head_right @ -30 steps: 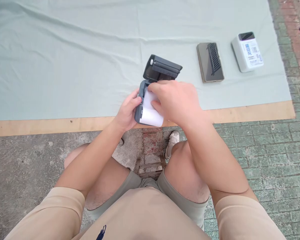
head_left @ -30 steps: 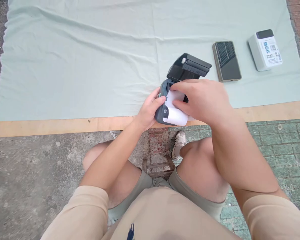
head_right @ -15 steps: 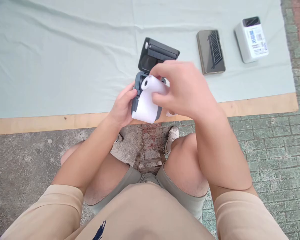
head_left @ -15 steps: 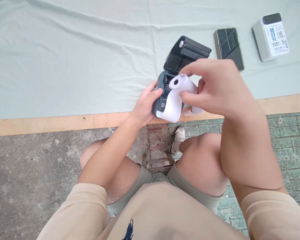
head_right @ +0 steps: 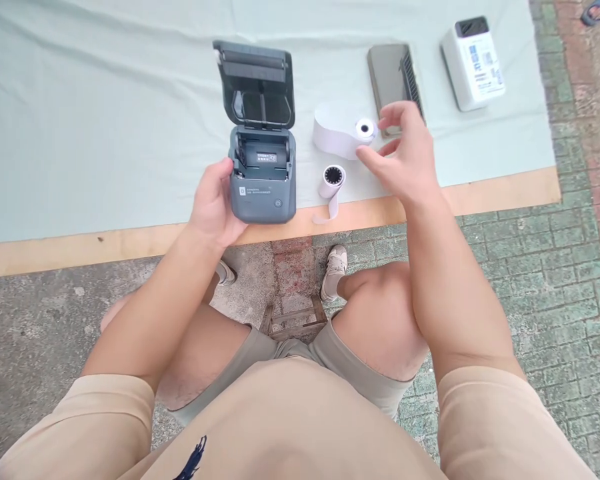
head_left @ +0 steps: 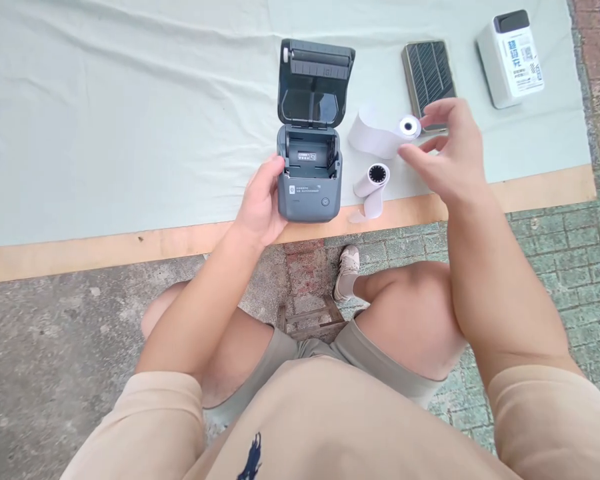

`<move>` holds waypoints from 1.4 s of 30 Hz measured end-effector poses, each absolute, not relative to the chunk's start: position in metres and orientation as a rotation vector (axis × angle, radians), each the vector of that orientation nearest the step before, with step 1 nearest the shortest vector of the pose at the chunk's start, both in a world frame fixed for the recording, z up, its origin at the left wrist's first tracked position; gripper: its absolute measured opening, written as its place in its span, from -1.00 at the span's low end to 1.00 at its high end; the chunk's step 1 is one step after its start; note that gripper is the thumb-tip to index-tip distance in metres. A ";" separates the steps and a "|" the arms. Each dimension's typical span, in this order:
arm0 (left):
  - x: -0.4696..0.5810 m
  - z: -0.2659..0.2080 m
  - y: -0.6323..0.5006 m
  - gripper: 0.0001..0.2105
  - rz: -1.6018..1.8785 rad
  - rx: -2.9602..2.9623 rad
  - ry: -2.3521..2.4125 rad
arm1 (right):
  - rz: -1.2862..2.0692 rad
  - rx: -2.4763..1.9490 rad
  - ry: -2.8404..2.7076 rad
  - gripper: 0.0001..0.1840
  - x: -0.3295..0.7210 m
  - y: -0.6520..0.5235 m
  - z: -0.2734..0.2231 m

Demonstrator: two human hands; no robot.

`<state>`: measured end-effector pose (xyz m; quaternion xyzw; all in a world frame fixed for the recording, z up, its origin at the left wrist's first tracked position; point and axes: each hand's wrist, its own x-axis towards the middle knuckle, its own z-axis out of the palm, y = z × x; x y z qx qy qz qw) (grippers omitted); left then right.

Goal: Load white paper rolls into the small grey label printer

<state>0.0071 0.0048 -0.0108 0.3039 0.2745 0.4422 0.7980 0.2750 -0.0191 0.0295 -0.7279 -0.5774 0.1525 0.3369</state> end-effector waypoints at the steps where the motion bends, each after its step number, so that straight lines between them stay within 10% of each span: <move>1: 0.007 -0.011 0.005 -0.66 0.950 0.649 0.591 | 0.359 -1.874 -1.497 -0.64 0.275 -0.026 0.035; 19: 0.007 -0.008 0.002 -0.73 0.918 0.685 0.516 | 1.114 -1.160 -1.906 -0.71 0.209 -0.042 0.070; 27: 0.008 -0.007 -0.001 -0.80 0.932 0.660 0.520 | 0.243 -1.663 -2.285 -0.68 0.170 -0.006 0.057; 42: 0.000 -0.010 -0.002 -0.70 0.901 0.729 0.547 | 0.149 -1.478 -2.228 -0.81 0.173 -0.025 0.065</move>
